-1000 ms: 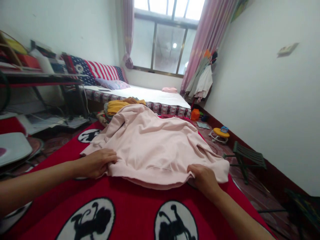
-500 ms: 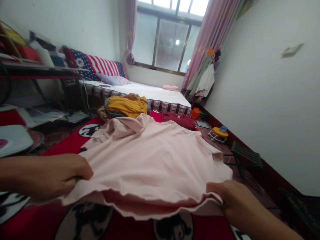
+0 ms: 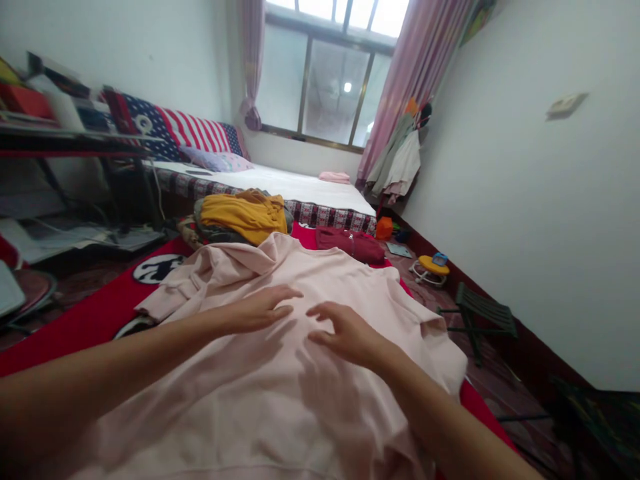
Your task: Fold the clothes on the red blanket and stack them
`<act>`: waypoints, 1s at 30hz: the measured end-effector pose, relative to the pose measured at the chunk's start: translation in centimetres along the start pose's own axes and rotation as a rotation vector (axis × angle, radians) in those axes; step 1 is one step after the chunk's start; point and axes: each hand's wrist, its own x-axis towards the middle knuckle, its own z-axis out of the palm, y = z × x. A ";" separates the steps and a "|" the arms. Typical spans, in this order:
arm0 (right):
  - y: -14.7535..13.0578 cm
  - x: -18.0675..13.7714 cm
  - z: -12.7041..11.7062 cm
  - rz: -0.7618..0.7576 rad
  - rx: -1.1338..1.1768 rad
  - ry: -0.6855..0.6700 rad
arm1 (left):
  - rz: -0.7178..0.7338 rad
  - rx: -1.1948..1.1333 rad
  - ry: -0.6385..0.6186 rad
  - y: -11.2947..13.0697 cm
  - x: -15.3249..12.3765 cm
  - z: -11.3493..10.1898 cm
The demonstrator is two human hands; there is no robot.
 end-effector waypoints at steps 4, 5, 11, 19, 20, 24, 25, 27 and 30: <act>4.2 7.4 4.4 -0.043 -0.181 0.197 | -0.172 0.007 0.237 -5.2 5.7 2.4; 5.8 8.3 4.8 -0.029 -0.223 0.165 | -0.213 0.013 0.255 -6.8 6.6 2.5; 17.0 7.8 -0.8 0.544 -0.517 0.254 | -0.303 0.090 0.373 -12.2 7.8 2.8; 14.4 12.7 -1.1 0.565 -0.686 0.318 | -0.378 0.287 0.297 -11.8 8.1 3.9; 13.2 13.9 0.2 0.437 -0.677 0.270 | -0.375 0.273 0.301 -11.9 8.1 3.9; 12.4 17.9 2.8 0.074 -0.532 0.060 | -0.317 0.205 0.338 -12.4 7.9 4.0; 13.1 18.6 2.6 0.126 -0.520 0.079 | -0.296 0.194 0.336 -12.4 7.9 4.0; 14.5 20.0 1.7 0.303 -0.530 0.159 | -0.263 0.191 0.291 -12.5 7.8 3.9; 14.5 21.2 1.0 0.465 -0.530 0.269 | -0.269 0.226 0.187 -12.4 7.7 3.8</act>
